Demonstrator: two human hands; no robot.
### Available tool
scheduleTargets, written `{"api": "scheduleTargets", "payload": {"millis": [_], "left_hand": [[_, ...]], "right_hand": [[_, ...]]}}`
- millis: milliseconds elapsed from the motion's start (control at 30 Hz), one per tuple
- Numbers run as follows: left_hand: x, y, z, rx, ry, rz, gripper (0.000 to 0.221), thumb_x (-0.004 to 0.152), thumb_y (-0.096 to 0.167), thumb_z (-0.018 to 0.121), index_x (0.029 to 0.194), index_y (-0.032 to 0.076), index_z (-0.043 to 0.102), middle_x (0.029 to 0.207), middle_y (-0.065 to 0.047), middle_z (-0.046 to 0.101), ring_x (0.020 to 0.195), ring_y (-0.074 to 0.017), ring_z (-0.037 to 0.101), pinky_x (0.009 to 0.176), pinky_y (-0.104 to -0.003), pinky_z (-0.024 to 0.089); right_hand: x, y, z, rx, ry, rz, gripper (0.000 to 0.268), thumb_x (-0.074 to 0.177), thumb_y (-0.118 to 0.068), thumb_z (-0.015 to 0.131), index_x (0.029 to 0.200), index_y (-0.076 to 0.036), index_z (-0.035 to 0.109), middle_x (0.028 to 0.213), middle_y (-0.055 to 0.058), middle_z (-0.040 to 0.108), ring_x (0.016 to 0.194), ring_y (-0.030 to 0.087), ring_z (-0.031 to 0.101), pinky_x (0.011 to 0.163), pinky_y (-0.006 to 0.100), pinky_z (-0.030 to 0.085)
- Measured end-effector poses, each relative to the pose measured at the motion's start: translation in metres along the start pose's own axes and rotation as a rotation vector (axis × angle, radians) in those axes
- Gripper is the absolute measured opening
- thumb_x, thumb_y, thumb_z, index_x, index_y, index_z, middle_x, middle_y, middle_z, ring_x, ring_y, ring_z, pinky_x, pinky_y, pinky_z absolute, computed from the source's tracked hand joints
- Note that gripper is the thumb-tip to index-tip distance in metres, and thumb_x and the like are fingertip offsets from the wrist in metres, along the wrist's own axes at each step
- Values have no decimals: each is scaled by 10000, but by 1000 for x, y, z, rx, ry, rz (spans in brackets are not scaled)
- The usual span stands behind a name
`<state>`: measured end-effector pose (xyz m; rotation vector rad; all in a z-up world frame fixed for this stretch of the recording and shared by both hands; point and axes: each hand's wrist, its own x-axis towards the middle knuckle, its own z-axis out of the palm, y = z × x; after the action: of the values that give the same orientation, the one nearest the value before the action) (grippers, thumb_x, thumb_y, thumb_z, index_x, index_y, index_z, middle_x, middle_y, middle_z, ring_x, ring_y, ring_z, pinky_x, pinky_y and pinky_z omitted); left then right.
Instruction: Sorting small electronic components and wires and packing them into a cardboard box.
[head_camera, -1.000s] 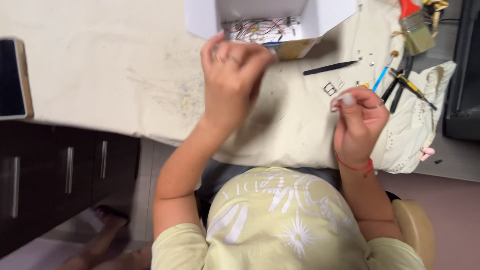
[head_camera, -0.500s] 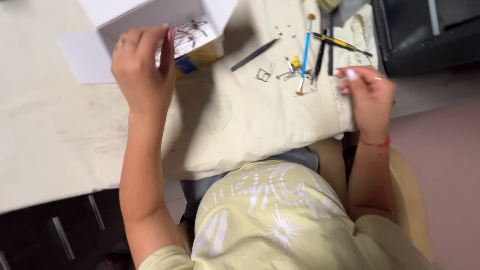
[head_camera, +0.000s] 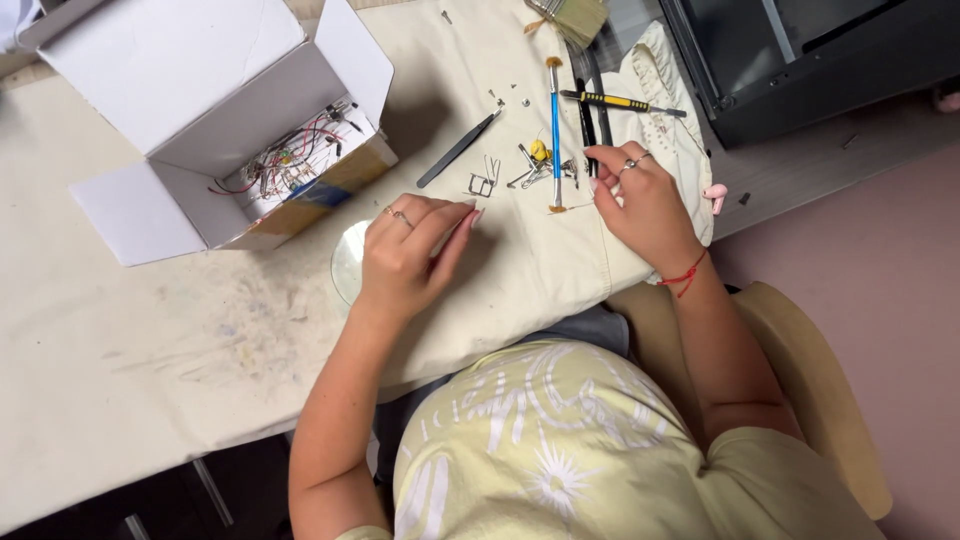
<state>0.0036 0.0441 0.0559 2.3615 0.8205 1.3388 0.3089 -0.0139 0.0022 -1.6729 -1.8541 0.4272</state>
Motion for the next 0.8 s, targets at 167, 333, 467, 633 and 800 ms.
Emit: {"api": "scheduleTargets", "payload": {"millis": [167,333,467,633,800], "left_hand": [[-8,-14,11,-34,-25,-30,38,939,100,764,962,72,777,759,-56,699,685,-244,678,652,-332,570],[-17,-22,13,-34,-65,-72,36,950,78,741,969,75,772,735,-55,682,682,-238,675,648,-328,570],[-20,-24,13,-44,-66,-101,37,962,97,736,975,80,767,746,-53,682,686,-240,678,652,-333,571],[-19,-21,10,-92,-70,-146,55,967,101,734,963,53,761,722,-88,676,669,-276,681,636,-359,570],[-21,-19,11,-160,-85,-173,57,962,117,737,977,74,771,706,-80,674,661,-257,680,661,-345,572]], "right_hand": [[1,2,-11,-61,100,2,254,908,117,688,1134,4,708,926,119,606,827,256,673,682,285,590],[-3,1,-17,-229,126,-74,175,911,95,693,1021,-39,717,1003,95,570,938,282,614,802,368,571],[-9,-13,-12,-67,-29,-90,256,847,31,760,1083,-64,736,1053,109,567,1005,324,565,900,415,518],[-13,-20,-2,-49,-154,-61,183,879,-32,776,1049,-67,718,1008,95,540,978,312,534,916,410,490],[-14,-21,-8,-156,-277,-61,93,940,-77,712,995,-57,640,1059,96,523,1016,332,512,935,435,427]]}}
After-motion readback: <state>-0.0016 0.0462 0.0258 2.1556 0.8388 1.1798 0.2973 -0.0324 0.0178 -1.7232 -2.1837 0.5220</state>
